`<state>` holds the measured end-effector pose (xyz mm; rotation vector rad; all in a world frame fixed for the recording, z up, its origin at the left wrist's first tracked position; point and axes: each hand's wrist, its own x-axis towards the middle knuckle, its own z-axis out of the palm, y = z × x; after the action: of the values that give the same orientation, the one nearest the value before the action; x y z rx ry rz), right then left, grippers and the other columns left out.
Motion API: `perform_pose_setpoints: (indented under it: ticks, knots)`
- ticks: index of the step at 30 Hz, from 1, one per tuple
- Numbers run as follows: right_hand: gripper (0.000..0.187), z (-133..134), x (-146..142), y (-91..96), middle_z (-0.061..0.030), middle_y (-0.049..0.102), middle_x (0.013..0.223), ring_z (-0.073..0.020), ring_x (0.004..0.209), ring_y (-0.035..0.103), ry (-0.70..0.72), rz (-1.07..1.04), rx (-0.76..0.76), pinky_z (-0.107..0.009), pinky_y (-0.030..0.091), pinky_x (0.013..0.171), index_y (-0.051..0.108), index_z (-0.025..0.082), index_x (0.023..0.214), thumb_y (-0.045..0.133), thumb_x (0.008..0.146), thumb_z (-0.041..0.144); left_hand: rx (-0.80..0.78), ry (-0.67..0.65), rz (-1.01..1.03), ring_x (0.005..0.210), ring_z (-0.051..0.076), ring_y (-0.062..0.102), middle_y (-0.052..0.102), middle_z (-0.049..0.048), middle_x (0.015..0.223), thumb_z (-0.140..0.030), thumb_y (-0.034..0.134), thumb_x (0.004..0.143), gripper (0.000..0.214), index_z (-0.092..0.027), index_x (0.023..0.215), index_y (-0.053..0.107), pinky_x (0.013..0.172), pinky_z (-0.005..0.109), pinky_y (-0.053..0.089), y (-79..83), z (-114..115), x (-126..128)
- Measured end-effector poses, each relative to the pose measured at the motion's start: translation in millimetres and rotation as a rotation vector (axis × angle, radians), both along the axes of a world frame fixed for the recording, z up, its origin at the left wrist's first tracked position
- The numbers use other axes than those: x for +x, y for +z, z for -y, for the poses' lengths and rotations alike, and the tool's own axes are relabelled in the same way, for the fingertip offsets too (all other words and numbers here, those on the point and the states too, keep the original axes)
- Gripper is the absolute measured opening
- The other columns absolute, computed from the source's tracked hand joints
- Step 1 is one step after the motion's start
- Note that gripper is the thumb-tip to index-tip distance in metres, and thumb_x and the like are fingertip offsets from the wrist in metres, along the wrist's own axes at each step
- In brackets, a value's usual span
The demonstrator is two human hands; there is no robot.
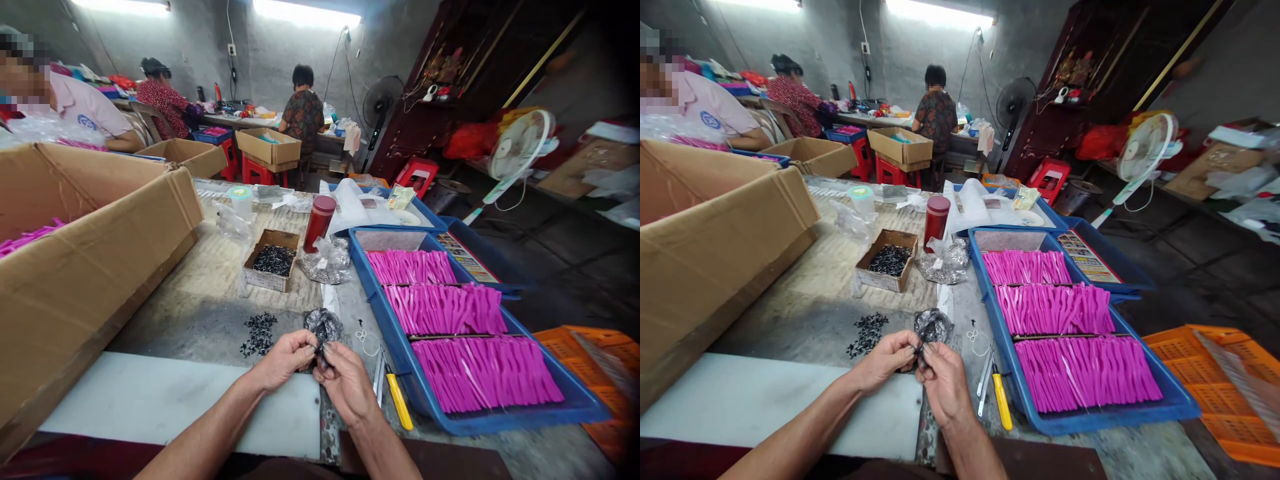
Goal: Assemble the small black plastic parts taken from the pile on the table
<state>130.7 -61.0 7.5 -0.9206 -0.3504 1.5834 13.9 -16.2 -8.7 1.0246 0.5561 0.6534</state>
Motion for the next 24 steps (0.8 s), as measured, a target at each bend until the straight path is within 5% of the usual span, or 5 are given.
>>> perform_pose_setpoints:
  ticks: [24]
  knots:
    - [0.016, 1.3, -2.8, -2.4, 0.0059, 0.04, 0.043, -0.0033, 0.039, 0.027, -0.055, -0.014, -0.024, -0.018, 0.026, 0.04, 0.053, 0.014, 0.053, 0.065, 0.058, 0.023, -0.033, 0.018, 0.013, 0.045, 0.004, 0.028, 0.038, -0.0053, 0.053, -0.033, 0.054, 0.069, 0.023, -0.012, 0.072, 0.044, 0.044, 0.018, 0.019, -0.7, 0.2, 2.0]
